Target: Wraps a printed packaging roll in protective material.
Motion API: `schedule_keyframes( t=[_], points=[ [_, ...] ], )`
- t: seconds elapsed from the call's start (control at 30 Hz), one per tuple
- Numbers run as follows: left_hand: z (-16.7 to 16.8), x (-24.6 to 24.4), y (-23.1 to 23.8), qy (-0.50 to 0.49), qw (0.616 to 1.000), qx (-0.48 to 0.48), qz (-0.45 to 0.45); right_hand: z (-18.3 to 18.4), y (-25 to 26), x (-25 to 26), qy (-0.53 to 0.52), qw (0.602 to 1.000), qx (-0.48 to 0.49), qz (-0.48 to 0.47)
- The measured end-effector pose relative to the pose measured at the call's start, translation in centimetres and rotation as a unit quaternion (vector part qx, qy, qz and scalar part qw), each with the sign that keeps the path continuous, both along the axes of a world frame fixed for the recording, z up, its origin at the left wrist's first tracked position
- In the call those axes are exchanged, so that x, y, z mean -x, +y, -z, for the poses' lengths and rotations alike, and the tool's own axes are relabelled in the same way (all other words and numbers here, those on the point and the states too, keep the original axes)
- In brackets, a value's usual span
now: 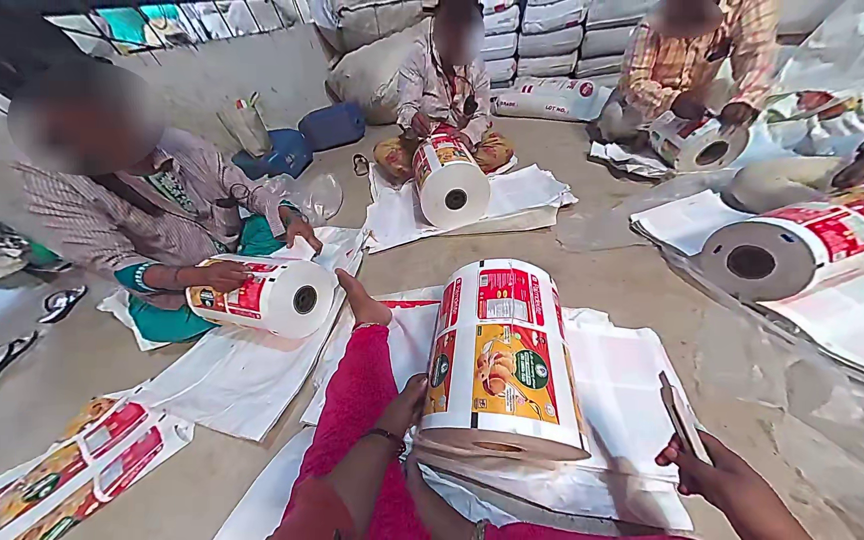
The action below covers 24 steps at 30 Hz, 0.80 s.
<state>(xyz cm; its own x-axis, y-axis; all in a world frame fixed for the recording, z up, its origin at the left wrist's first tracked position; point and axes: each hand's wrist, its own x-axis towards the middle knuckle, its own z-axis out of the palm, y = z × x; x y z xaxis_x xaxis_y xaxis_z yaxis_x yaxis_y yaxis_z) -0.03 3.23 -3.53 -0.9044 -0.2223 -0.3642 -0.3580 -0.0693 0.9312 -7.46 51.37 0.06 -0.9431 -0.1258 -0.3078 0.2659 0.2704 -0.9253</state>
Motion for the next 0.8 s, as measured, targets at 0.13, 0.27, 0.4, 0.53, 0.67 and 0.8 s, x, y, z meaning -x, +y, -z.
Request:
schedule_keyframes(
  t=[0.13, 0.27, 0.4, 0.53, 0.67, 0.8],
  points=[
    [-0.4, -0.1, 0.1, -0.001, 1.000, 0.007, 0.010, 0.2, 0.1, 0.0, -0.003, 1.000, -0.009, 0.009],
    [-1.0, -0.3, 0.4, -0.002, 1.000, 0.008, 0.010, 0.2, -0.1, 0.0, -0.011, 0.999, -0.025, 0.023],
    [-0.8, -0.4, 0.4, 0.004, 0.999, 0.028, 0.017, 0.1, 0.0, 0.0, -0.016, 0.999, -0.033, 0.031],
    [-0.8, -0.3, 0.5, 0.009, 1.000, 0.021, 0.016, 0.0, 0.2, -0.1, -0.017, 0.999, -0.035, 0.038],
    [-1.0, -0.4, 0.7, 0.018, 1.000, 0.016, 0.013, -0.2, 0.2, -0.3, -0.017, 0.998, -0.038, 0.043],
    [-1.3, -0.6, 1.0, 0.024, 1.000, 0.003, 0.008, -2.1, -0.4, -1.1, -0.028, 0.997, -0.062, 0.040]
  ],
)
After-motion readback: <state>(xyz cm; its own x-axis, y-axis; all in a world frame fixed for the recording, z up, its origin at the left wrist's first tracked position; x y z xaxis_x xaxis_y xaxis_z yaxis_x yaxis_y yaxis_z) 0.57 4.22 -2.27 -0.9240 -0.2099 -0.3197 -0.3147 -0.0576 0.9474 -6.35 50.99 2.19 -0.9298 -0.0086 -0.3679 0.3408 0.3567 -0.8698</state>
